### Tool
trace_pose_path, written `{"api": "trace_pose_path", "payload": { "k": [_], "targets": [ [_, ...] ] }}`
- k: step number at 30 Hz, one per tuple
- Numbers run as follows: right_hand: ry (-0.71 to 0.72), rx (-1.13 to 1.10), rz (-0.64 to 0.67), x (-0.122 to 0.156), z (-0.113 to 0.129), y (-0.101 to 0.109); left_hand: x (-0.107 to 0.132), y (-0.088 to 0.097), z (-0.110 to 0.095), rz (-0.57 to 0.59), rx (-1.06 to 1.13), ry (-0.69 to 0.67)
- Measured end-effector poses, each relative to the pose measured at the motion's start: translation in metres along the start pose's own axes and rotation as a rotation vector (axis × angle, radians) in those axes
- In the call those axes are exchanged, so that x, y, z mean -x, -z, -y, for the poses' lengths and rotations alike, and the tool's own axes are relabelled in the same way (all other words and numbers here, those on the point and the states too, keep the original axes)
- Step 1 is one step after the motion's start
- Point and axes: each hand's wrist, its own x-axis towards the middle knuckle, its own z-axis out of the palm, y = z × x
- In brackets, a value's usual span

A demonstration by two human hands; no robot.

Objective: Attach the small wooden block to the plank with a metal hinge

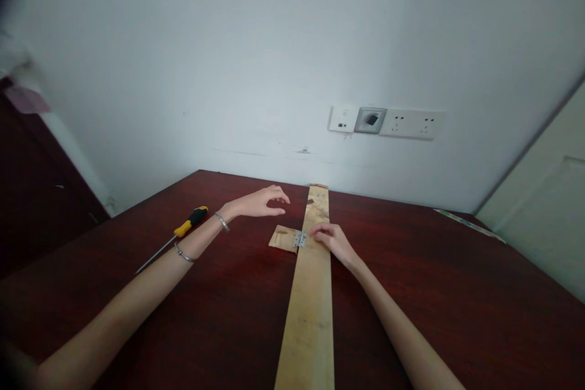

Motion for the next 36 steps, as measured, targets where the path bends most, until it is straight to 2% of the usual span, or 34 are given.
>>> {"api": "trace_pose_path", "payload": {
  "k": [2,4,8,11,13,15,20,26,36],
  "targets": [
    [0.0,0.018,0.012,0.0,-0.001,0.001,0.01,0.019,0.003,-0.03,-0.036,0.014],
    [-0.003,0.03,0.022,0.0,-0.002,0.002,0.025,0.04,0.017,-0.028,-0.084,0.052],
    [-0.018,0.027,0.034,0.0,-0.001,0.002,0.069,0.08,0.073,0.003,-0.103,0.291],
    [-0.032,0.023,0.032,0.0,0.0,0.001,0.109,0.095,0.119,0.042,-0.131,0.518],
    [-0.034,0.028,0.025,0.0,0.0,0.001,0.135,0.095,0.144,0.021,-0.157,0.655],
    [-0.027,0.036,0.024,0.001,0.0,0.001,0.157,0.089,0.161,-0.003,-0.173,0.7],
    [-0.033,0.043,0.022,0.003,0.006,-0.001,0.188,0.068,0.18,-0.014,-0.15,0.743],
    [-0.053,0.044,0.016,0.003,0.009,-0.002,0.193,0.054,0.191,0.054,-0.123,0.772],
    [-0.043,0.041,0.021,0.0,0.0,-0.002,0.187,0.046,0.205,0.062,-0.17,0.809]
  ]
}}
